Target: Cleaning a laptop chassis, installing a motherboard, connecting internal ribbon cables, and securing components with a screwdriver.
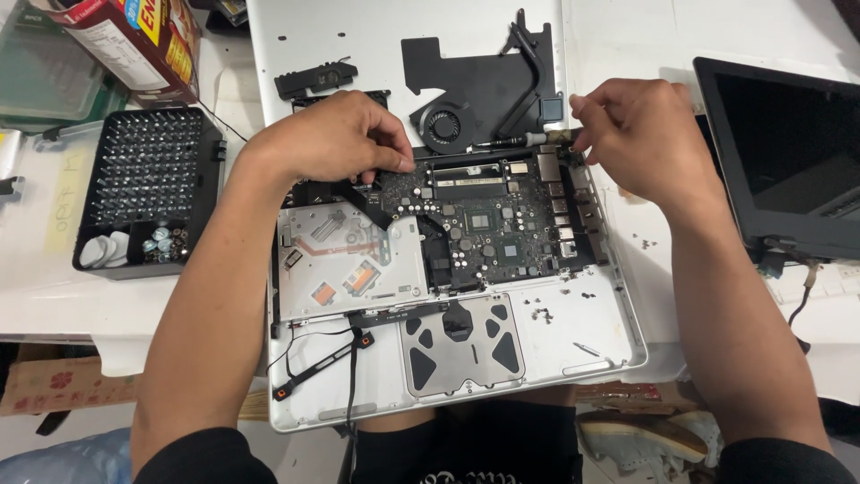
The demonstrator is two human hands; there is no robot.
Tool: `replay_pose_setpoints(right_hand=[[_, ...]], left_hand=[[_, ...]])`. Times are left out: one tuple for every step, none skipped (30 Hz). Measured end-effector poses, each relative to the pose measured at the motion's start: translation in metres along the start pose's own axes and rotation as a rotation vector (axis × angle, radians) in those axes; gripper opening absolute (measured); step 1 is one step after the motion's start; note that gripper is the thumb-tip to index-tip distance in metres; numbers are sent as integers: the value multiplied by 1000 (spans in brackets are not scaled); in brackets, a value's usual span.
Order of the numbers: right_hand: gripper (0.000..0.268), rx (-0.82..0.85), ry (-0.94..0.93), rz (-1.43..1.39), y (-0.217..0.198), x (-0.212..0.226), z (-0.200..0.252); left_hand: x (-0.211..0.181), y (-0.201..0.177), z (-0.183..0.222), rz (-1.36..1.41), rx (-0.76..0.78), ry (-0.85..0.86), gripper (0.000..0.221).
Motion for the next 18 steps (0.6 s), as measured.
replay_pose_setpoints(right_hand=[[32,-1,0,0,1,-1,0],[32,-6,-21,38,2,-1,-1],[32,-12,-43,76,2,-1,-1],[32,-13,-43,78,6,-5,-4],[27,-34,-98,66,9,-7,-7],[25,-55,-153,55,11,-9,-10],[25,-60,-155,59,13,-10,-13],[22,-67,-211,76,15,-10,-16],[20,-75,-266,93,18,-9,-18],[20,-80,-267,97,19,-9,-19],[19,-67,-275,131,23,-8,-21],[19,-53,-282,165,26,-7,-23],[19,-56,-284,168,27,-3,-23],[22,-21,-245,193,29,-1,-24],[25,14,-206,218,31,1,-24],[25,10,-208,222,32,1,-28],[26,20,-195,269,35,0,-31],[27,29,-181,316,37,-1,-35]], left_hand=[[-2,-1,2,0,0,1,10],[-4,-1,3,-16,4,-3,11],[-5,-2,5,-31,8,-6,12],[-5,-3,6,-30,8,-5,12],[-6,-3,7,-42,8,1,15],[-7,-4,9,-53,7,6,17],[-10,-5,11,-52,4,12,17],[-11,-7,14,-64,6,-12,23],[-12,-8,16,-76,9,-35,30],[-12,-9,16,-76,6,-29,30],[-11,-9,17,-70,12,-34,32],[-10,-10,17,-63,18,-38,34],[-9,-10,17,-62,16,-35,34],[-9,-10,17,-44,16,-21,34],[-9,-9,16,-26,16,-8,33],[-8,-10,15,-23,14,-4,33],[-7,-10,15,-14,11,13,35],[-6,-10,15,-5,9,30,37]])
Point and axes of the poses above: each hand's wrist, its own z-axis away from the middle knuckle, its own y-axis out of the palm, x = y × z, the point moved 4 cm from there along -z, towards the middle knuckle, and after that the axes turned 10 degrees about -x, right-handed, at the moved point
